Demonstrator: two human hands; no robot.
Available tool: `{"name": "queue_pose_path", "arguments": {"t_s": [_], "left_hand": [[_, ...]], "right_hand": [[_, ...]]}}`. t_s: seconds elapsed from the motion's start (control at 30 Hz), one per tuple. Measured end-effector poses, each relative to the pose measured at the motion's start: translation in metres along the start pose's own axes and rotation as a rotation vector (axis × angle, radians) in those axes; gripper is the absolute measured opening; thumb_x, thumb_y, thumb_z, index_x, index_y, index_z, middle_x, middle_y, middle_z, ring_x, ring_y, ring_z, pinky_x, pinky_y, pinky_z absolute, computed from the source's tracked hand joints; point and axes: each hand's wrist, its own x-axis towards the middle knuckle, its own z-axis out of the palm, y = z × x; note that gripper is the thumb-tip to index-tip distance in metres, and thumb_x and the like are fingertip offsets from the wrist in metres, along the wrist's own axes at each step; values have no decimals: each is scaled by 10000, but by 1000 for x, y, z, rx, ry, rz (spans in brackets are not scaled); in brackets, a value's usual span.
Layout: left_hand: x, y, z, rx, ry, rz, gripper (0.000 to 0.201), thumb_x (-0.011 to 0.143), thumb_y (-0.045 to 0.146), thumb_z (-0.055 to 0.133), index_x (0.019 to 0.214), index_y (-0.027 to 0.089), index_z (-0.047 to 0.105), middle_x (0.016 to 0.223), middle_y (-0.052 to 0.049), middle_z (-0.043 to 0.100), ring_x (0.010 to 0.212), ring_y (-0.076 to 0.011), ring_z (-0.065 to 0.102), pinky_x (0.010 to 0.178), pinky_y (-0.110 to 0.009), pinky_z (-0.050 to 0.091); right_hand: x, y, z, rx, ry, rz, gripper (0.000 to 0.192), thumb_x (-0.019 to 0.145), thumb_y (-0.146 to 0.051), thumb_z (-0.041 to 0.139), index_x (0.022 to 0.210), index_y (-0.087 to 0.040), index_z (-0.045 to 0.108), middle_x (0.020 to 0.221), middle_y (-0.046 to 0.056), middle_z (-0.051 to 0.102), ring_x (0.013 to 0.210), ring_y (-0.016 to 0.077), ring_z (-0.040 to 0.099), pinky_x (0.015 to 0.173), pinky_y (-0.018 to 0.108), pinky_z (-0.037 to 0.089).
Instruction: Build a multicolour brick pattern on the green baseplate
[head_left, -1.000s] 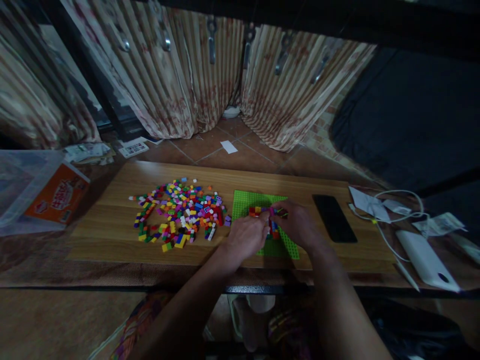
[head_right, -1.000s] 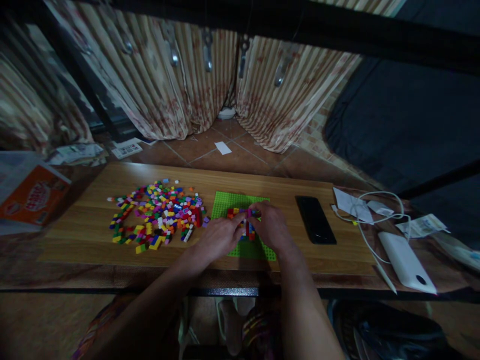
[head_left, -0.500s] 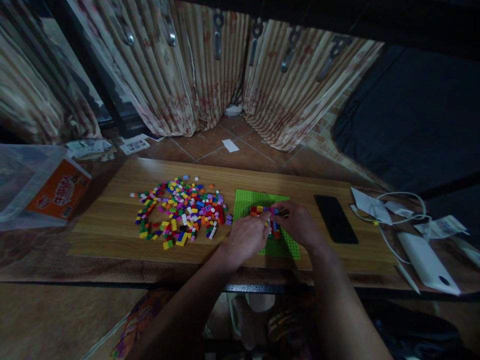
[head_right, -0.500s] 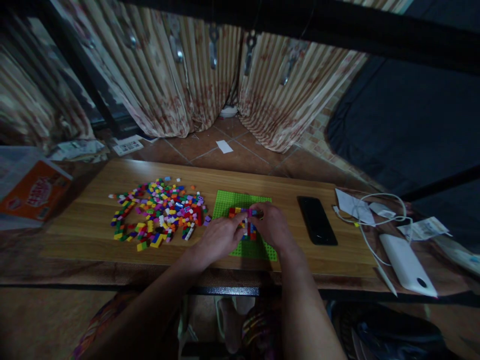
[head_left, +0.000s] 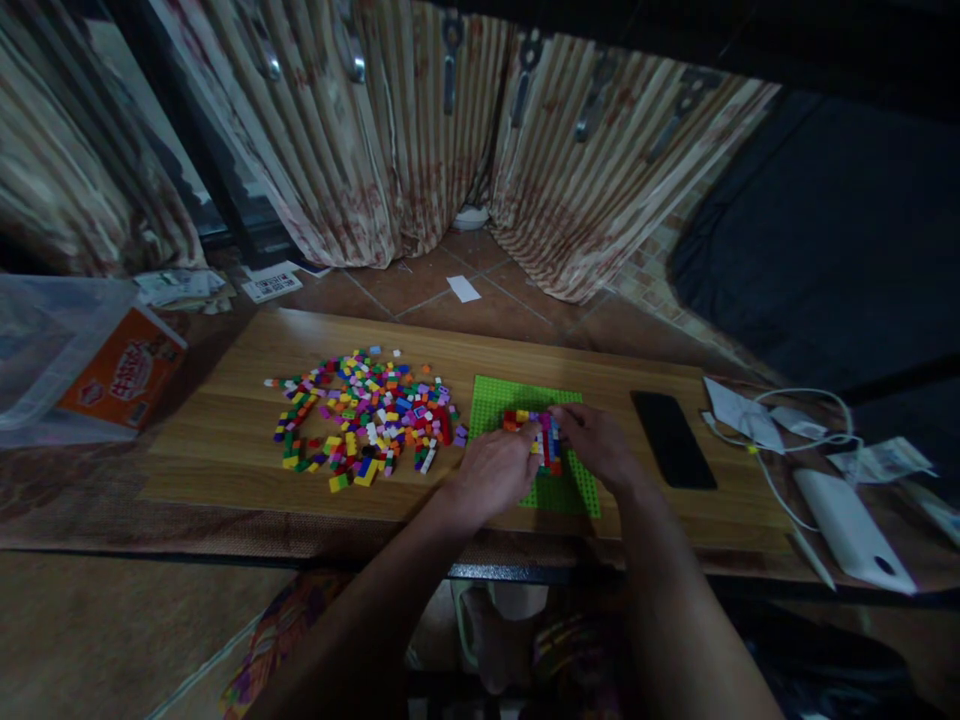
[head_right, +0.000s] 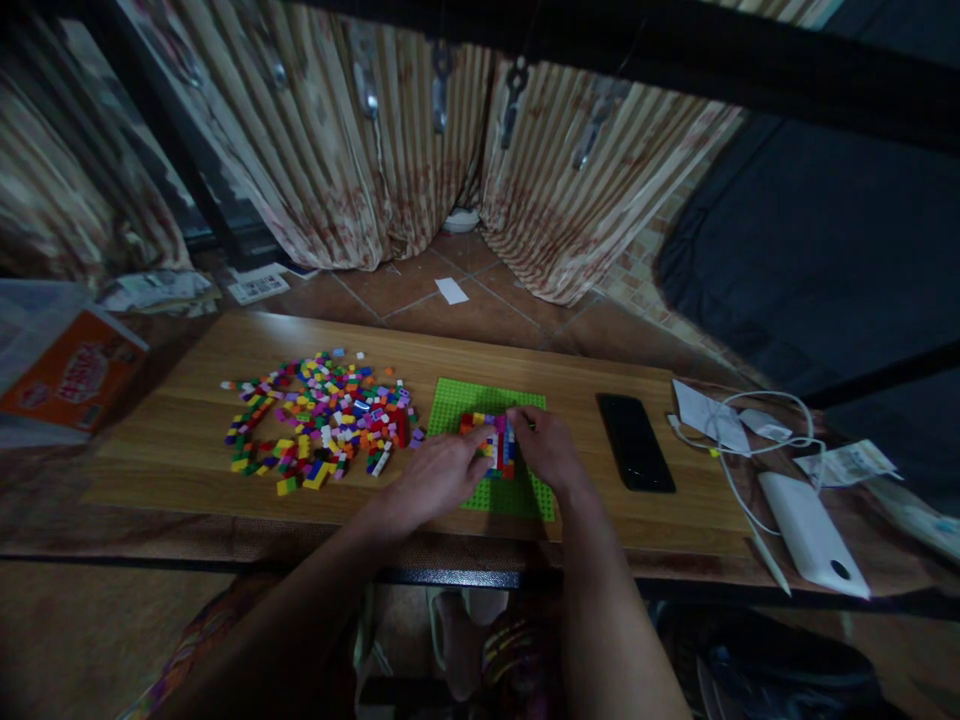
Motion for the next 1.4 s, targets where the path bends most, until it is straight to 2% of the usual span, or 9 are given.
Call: {"name": "queue_pose_path", "arguments": {"t_s": [0.1, 0.5, 0.73, 0.9, 1.07, 1.3, 1.4], "left_hand": [[0, 0, 1, -9, 3, 1, 373, 933, 278, 405, 1288, 182, 473, 976, -92, 700, 921, -218, 664, 811, -333, 513], [-1, -1, -1, -74, -1, -9, 350, 931, 268, 413, 1259, 194, 512, 962, -87, 693, 938, -214, 653, 839, -337, 502], [0, -3, 4, -60, 25, -1, 345, 922, 279, 428, 1244, 204, 524, 935, -75, 698, 915, -219, 659, 821, -342, 508], [0, -1, 0, -61, -4, -19, 351, 927, 287, 419, 1254, 203, 515, 974, -86, 696, 933, -220, 655, 834, -340, 505], [0, -1, -1, -53, -14, -25, 337, 929, 292, 418, 1234, 206, 532, 952, -82, 695, 938, -217, 654, 838, -339, 506], [-5, -2, -4, -57, 14, 15, 379, 929, 282, 416, 1286, 198, 510, 999, -92, 700, 935, -216, 658, 850, -349, 505], [-6, -5, -13, -49, 23, -7, 375, 927, 293, 413, 1262, 184, 540, 953, -100, 708, 906, -228, 666, 831, -367, 510]], "right_hand": [[1, 1, 2, 18, -16, 11, 379, 869, -462, 471, 857, -165, 705, 693, 30, 671, 635, 172, 609, 578, 271, 475], [0, -4, 3, 133, 27, 23, 291, 797, -395, 546, 885, -190, 733, 882, 52, 730, 751, 191, 655, 665, 313, 515], [1, -3, 4, 164, 21, 44, 298, 785, -386, 548, 883, -174, 733, 858, 51, 732, 708, 182, 649, 651, 311, 513], [-2, -13, 6, 98, 47, 1, 283, 801, -376, 525, 828, -181, 728, 810, 40, 727, 732, 184, 657, 707, 316, 510], [-3, -13, 9, 4, 111, -37, 257, 816, -367, 525, 829, -210, 728, 855, 32, 737, 807, 198, 663, 792, 352, 500], [-2, 4, 5, 181, -29, 29, 400, 853, -492, 478, 948, -180, 710, 822, 37, 718, 742, 188, 655, 659, 305, 521], [-3, 1, 5, 190, -38, 46, 377, 816, -495, 543, 942, -180, 710, 851, 39, 720, 752, 187, 648, 655, 300, 515]]}}
